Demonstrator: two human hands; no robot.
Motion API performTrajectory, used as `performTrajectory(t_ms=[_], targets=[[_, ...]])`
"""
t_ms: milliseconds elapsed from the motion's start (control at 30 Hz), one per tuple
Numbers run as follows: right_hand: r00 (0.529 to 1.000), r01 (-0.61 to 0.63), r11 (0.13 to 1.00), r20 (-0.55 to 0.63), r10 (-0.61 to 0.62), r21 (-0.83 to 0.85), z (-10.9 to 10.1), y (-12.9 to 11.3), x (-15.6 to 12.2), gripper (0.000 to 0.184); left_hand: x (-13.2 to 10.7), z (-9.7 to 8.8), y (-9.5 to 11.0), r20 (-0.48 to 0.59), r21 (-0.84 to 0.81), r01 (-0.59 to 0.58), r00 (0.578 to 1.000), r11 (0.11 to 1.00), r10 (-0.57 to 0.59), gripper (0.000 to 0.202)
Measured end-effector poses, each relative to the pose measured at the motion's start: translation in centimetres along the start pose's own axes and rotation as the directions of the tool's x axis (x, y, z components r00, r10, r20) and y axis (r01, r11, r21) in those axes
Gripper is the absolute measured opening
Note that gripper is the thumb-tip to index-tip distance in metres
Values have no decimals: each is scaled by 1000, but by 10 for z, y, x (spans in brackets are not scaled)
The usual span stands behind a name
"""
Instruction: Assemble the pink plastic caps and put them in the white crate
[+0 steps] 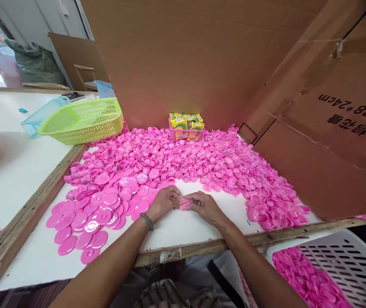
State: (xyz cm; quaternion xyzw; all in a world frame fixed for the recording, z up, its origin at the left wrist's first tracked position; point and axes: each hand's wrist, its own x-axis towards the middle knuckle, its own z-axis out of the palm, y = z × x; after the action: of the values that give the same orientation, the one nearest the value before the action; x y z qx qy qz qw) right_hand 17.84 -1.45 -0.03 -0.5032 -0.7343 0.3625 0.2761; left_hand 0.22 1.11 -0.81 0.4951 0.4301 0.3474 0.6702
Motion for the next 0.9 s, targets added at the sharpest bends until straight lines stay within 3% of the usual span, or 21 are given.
performTrajectory(t_ms=[200, 533, 667, 800, 900], targets=[[1000, -11, 1000, 4, 11, -16, 1, 2, 2, 23, -1, 2, 1, -76, -4, 100, 992, 995, -100, 42], [998, -53, 980, -26, 59, 194, 4, 9, 4, 20, 0, 2, 0, -73, -46, 70, 995, 996, -73, 34], [997, -61, 980, -26, 67, 187, 2, 7, 4, 20, -2, 2, 2, -90, -37, 100, 991, 994, -103, 26], [996, -64, 983, -56, 74, 175, 0, 0, 1, 21, -6, -4, 6, -178, 59, 43, 983, 997, -32, 23], [1000, -15, 978, 14, 13, 208, 4, -8, -6, 27, -11, -4, 9, -212, 124, -4, 977, 992, 31, 27]])
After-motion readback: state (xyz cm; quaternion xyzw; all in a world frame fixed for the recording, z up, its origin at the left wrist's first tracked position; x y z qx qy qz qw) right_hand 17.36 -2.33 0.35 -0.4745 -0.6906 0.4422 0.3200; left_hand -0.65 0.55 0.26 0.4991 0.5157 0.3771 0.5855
